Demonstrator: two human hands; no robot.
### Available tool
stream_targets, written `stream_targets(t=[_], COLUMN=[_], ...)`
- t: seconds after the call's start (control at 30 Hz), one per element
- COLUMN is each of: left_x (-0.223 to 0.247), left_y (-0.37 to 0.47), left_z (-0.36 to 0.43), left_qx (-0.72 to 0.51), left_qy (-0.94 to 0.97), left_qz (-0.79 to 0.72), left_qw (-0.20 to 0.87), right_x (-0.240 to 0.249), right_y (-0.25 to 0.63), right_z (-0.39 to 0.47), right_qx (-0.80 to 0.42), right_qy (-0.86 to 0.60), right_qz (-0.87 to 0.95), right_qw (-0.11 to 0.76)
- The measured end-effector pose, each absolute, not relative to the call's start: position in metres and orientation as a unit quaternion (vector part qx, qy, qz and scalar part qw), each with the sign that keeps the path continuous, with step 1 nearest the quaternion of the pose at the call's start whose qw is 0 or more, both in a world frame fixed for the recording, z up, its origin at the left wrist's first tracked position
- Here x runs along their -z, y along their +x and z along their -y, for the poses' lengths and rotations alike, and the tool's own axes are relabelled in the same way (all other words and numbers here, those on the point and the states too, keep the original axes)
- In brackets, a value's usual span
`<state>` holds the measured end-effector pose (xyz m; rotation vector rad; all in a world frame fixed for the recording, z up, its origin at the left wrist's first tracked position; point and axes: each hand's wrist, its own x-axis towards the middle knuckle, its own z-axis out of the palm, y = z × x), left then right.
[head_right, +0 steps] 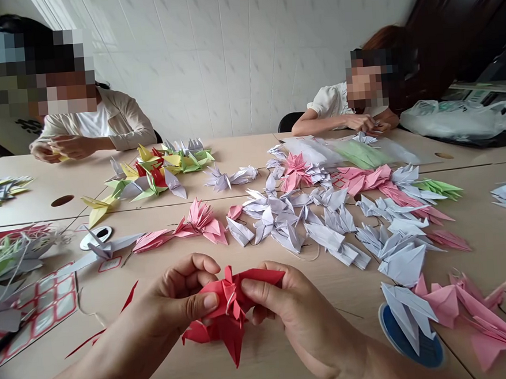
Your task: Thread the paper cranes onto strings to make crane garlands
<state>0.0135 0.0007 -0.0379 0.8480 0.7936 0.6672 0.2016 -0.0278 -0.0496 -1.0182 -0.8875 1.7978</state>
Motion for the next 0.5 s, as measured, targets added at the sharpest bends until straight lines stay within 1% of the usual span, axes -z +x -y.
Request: stream_targets(t=[0.17,0.37,0.5], left_x=[0.0377,0.0382,0.0371], left_y=[0.0122,0.0106,0.0075], left_z=[-0.0028,-0.0059,-0.0103], left_qx=[-0.3,-0.294,-0.327], left_qy=[0.375,0.373,0.309], left_qz=[-0.383,-0.397,-0.412], left_qw=[0.789,0.785,0.792], right_x=[0.0512,0.0527,0.053], right_y=[0.2039,0.2037,0.2056], right_z=[0.0295,0.0278,0.0249], right_qx=[-0.733,-0.674,-0.711], right_qy=[-0.394,-0.427,-0.406], right_qz=[0.352,0.379,0.315], right_qw=[0.428,0.469,0.479])
